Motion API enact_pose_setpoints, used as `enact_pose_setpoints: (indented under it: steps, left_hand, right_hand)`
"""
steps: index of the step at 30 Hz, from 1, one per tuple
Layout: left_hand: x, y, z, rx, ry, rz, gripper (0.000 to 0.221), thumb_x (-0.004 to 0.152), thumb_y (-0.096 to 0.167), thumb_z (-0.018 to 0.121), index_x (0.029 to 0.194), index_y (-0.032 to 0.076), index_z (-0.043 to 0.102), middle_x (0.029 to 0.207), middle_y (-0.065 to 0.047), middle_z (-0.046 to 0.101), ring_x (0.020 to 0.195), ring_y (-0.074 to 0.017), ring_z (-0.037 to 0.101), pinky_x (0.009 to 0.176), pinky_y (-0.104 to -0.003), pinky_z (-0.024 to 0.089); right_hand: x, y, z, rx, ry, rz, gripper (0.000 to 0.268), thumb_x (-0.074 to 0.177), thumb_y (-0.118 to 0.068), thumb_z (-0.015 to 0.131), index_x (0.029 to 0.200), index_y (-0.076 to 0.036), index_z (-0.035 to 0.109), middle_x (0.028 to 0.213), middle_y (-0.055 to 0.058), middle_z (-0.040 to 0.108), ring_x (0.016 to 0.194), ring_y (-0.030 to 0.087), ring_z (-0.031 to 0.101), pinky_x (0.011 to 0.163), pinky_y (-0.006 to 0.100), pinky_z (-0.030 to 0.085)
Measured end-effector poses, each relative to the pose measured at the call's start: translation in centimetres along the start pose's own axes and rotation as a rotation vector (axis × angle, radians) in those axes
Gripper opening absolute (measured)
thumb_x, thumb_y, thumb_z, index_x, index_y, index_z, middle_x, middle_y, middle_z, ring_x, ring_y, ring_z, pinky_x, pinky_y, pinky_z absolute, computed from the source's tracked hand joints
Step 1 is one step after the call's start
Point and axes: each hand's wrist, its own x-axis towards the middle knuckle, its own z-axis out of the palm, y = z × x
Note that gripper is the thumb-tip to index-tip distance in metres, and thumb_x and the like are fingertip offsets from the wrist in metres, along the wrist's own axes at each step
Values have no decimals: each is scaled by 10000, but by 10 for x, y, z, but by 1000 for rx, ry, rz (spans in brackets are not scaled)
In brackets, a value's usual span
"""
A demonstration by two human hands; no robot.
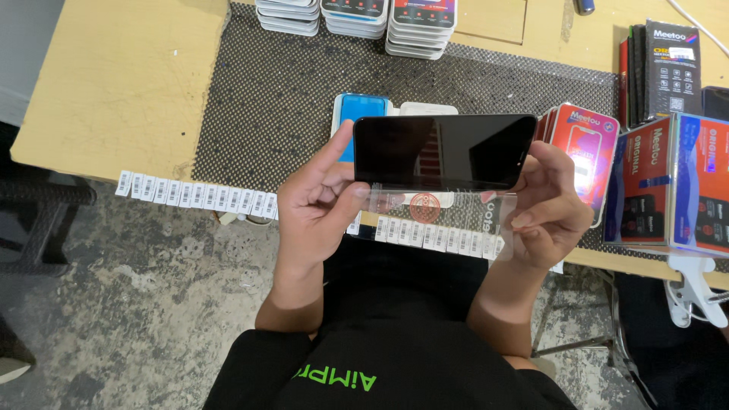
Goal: The person peels protective films from a phone screen component, aligns it with a frame, and uses a pen to mark the interior components during the assembly process.
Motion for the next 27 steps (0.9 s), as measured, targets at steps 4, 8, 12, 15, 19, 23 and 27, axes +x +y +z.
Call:
enact_pose_setpoints:
  steps: [4, 8, 12, 15, 19, 23, 27]
  left_hand:
    - [0, 1, 1, 21, 4, 5, 584, 954, -81, 653, 1501, -84, 447, 1002, -239, 768, 585, -54, 580, 491, -193, 526]
    - [-1, 0, -1, 36, -1, 15, 579, 952, -94, 645, 1500, -70, 460, 1009, -235, 774, 584, -39, 551, 470, -178, 455]
    - [-2, -3, -9, 44, -18, 10, 582, 958, -105, 633, 1510, -56, 454, 1015, -230, 775, 607, -38, 563, 469, -173, 438]
    - [1, 1, -4, 38, -16, 0, 577, 966, -105, 624, 1515, -44, 457, 1018, -222, 776, 624, -31, 560, 482, -175, 428]
    - [-2, -5, -6, 30, -9, -4, 578, 968, -93, 628, 1518, -43, 456, 1037, -216, 777, 655, -22, 570, 510, -165, 441]
    - [-1, -7, -5, 2, -11, -8, 571, 964, -115, 612, 1511, -59, 455, 1039, -230, 773, 700, -66, 634, 528, -173, 473]
    - [0, -5, -5, 9, -16, -16, 581, 970, -114, 614, 1522, -42, 451, 1043, -224, 774, 710, -45, 606, 532, -177, 461]
  right_hand:
    - [0, -2, 0, -7, 11, -1, 173, 851, -199, 771, 810, -48, 699, 1478, 349, 424, 1187, 408, 642, 908, 370, 644]
    - [0, -5, 2, -21, 0, -2, 152, 857, -188, 767, 812, -58, 704, 1481, 325, 434, 1202, 409, 642, 940, 373, 637]
    - [1, -8, 6, 11, 9, -4, 157, 859, -190, 770, 816, -51, 712, 1494, 317, 428, 1222, 401, 638, 960, 374, 632]
    - [4, -10, 9, -3, -8, -30, 157, 845, -170, 771, 784, -44, 700, 1469, 344, 421, 1185, 411, 650, 968, 390, 629]
    - [6, -15, 13, -26, -14, -26, 146, 844, -184, 771, 800, -59, 710, 1477, 323, 421, 1198, 387, 641, 987, 382, 616]
    - [6, -18, 17, -12, 17, -21, 151, 858, -196, 772, 802, -68, 712, 1493, 280, 432, 1238, 370, 626, 1020, 345, 592]
    - [6, -18, 17, 8, 25, -11, 149, 846, -182, 778, 805, -54, 713, 1484, 284, 436, 1234, 371, 627, 1023, 353, 594]
